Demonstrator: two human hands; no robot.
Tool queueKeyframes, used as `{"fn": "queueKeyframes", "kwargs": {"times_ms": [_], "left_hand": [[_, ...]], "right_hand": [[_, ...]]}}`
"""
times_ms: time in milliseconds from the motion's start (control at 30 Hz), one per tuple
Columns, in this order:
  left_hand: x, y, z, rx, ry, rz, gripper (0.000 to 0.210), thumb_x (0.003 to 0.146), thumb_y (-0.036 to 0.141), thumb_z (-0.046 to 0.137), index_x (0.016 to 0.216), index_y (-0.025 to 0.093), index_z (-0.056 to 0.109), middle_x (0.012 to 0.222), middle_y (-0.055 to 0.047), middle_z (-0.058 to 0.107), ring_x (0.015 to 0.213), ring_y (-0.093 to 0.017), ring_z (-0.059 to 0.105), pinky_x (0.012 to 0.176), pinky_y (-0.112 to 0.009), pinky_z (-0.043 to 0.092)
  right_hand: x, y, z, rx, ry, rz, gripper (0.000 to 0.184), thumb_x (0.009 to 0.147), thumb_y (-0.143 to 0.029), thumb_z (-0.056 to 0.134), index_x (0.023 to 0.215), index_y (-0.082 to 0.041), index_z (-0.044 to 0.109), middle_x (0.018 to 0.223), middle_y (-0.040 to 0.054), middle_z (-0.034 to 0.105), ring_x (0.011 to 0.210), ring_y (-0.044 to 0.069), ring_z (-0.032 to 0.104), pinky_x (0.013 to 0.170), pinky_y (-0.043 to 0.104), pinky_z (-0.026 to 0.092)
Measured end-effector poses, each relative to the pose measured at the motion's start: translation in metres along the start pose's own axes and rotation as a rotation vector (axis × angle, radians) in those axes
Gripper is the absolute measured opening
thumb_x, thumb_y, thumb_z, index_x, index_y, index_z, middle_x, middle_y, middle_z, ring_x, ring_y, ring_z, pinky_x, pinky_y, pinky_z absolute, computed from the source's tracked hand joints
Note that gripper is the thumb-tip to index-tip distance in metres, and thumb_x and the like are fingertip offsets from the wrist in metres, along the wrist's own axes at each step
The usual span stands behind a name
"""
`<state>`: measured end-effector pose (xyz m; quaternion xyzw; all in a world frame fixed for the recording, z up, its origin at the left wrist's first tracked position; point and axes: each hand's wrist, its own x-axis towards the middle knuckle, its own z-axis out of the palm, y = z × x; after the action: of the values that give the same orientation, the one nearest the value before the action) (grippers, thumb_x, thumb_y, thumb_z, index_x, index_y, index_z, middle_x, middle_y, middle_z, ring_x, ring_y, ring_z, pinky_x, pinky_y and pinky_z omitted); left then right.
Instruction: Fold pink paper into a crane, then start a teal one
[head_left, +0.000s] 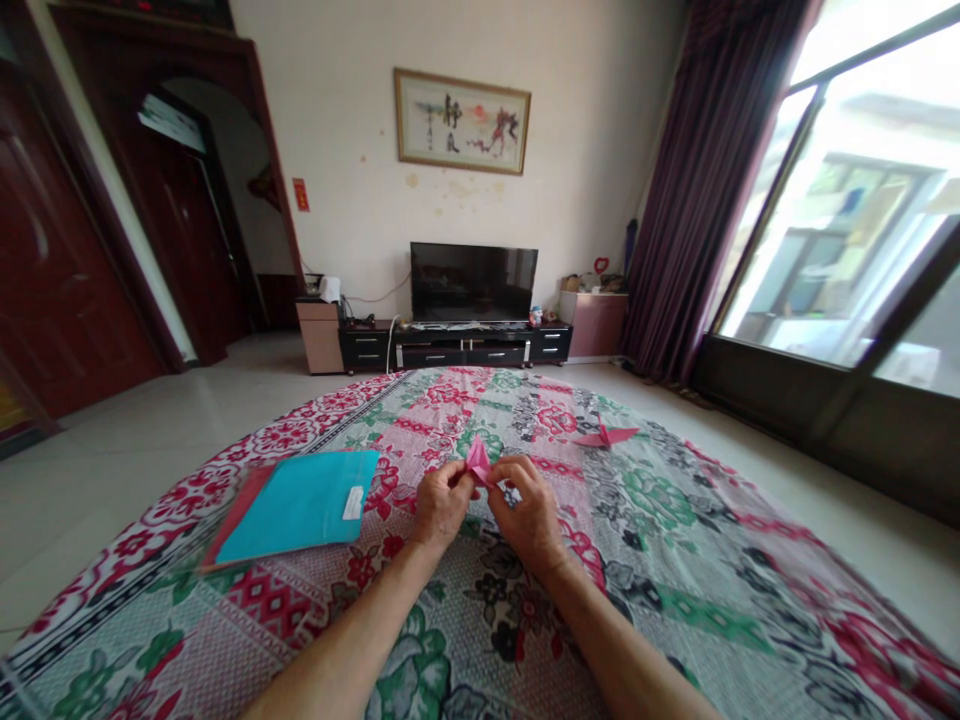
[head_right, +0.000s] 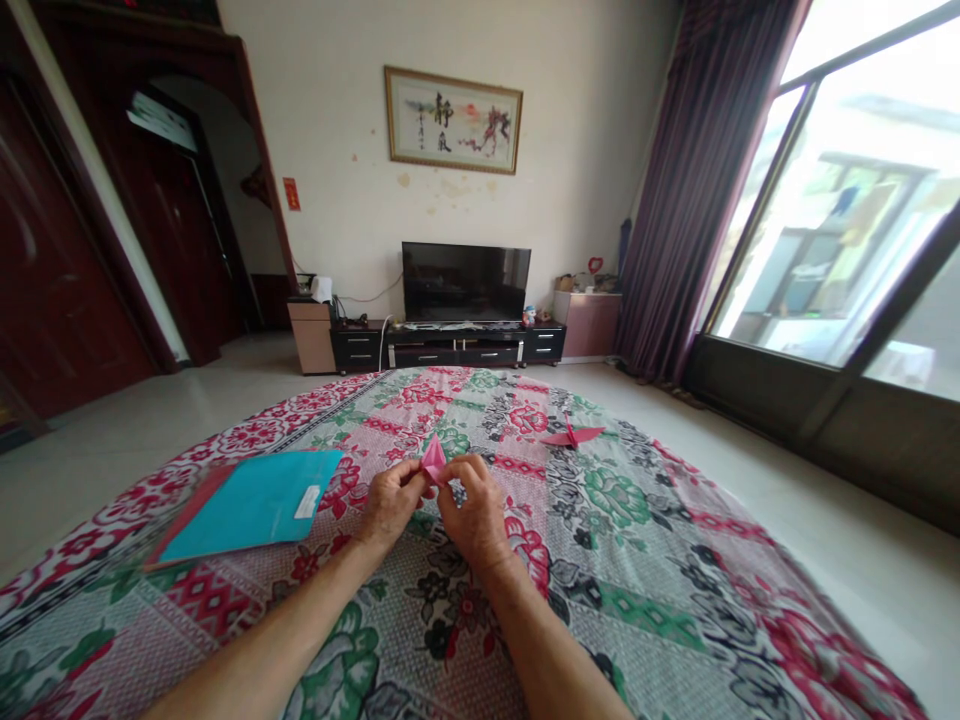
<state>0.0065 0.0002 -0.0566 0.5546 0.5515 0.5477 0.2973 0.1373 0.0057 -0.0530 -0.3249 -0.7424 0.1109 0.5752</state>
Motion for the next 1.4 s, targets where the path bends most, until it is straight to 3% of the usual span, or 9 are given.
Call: {"fn": "queueKeyframes", "kwargs": {"times_ms": [267,467,567,700,833,1033,1200,1400], "left_hand": [[0.002,-0.004,-0.002,0.050,0.026,0.059,0.021,0.075,0.032,0.050,0.070,0.018,0.064,0.059,0.001,0.064,0.052,-0.012,0.056,0.052,-0.021,0.042],[0.001,-0.002,-0.002,0.100,0.034,0.101,0.022,0.075,0.035,0.053,0.076,0.018,0.066,0.057,0.001,0.061,0.053,-0.012,0.054,0.052,-0.021,0.041],[-0.001,0.000,-0.001,0.120,0.021,0.133,0.021,0.076,0.035,0.053,0.077,0.018,0.066,0.059,0.001,0.061,0.054,-0.012,0.054,0.053,-0.020,0.040],[-0.003,0.001,0.000,0.231,0.061,0.198,0.019,0.078,0.029,0.052,0.079,0.018,0.066,0.062,0.000,0.063,0.057,-0.012,0.055,0.056,-0.020,0.041],[-0.003,0.000,0.000,0.295,0.070,0.294,0.018,0.079,0.020,0.049,0.085,0.018,0.067,0.076,-0.003,0.068,0.070,-0.014,0.061,0.067,-0.022,0.045],[-0.003,-0.001,0.001,0.273,0.066,0.399,0.025,0.079,0.014,0.049,0.093,0.020,0.068,0.098,-0.007,0.070,0.091,-0.017,0.063,0.086,-0.029,0.047],[-0.003,-0.001,0.002,0.241,0.036,0.396,0.027,0.081,0.015,0.048,0.096,0.021,0.070,0.097,-0.005,0.070,0.090,-0.016,0.064,0.083,-0.026,0.048],[-0.006,0.002,0.001,0.251,0.028,0.331,0.025,0.081,0.019,0.049,0.094,0.021,0.071,0.084,-0.003,0.072,0.072,-0.013,0.063,0.069,-0.021,0.047]], "right_hand": [[0.000,-0.007,-0.004,0.126,-0.078,0.107,0.018,0.072,-0.010,0.048,0.074,-0.020,0.063,0.074,0.0025,0.062,0.071,0.015,0.056,0.067,0.028,0.046],[0.001,-0.007,0.002,0.392,-0.054,0.440,0.016,0.076,-0.032,0.059,0.069,-0.018,0.057,0.061,-0.0004,0.058,0.057,0.012,0.052,0.055,0.024,0.042],[0.002,-0.004,0.006,0.572,-0.019,0.543,0.021,0.070,-0.036,0.066,0.074,-0.018,0.054,0.063,-0.0016,0.059,0.058,0.011,0.054,0.055,0.023,0.043],[0.003,-0.004,0.005,0.637,-0.002,0.690,0.026,0.068,-0.039,0.067,0.079,-0.018,0.054,0.065,-0.0019,0.059,0.058,0.011,0.056,0.054,0.022,0.044],[0.003,-0.004,0.005,0.731,0.033,0.747,0.030,0.063,-0.034,0.071,0.083,-0.019,0.054,0.065,-0.0033,0.060,0.051,0.008,0.051,0.050,0.020,0.042],[0.002,0.001,0.005,0.849,-0.026,0.846,0.039,0.060,-0.032,0.074,0.091,-0.019,0.054,0.069,-0.0017,0.064,0.052,0.008,0.053,0.049,0.020,0.041],[0.004,0.002,0.003,0.962,-0.015,0.912,0.041,0.056,-0.030,0.077,0.088,-0.019,0.056,0.071,-0.0016,0.063,0.057,0.010,0.056,0.053,0.021,0.045],[0.003,0.004,0.001,1.037,-0.048,0.926,0.039,0.057,-0.029,0.077,0.090,-0.020,0.058,0.077,-0.0009,0.063,0.061,0.009,0.056,0.058,0.023,0.047]]}}
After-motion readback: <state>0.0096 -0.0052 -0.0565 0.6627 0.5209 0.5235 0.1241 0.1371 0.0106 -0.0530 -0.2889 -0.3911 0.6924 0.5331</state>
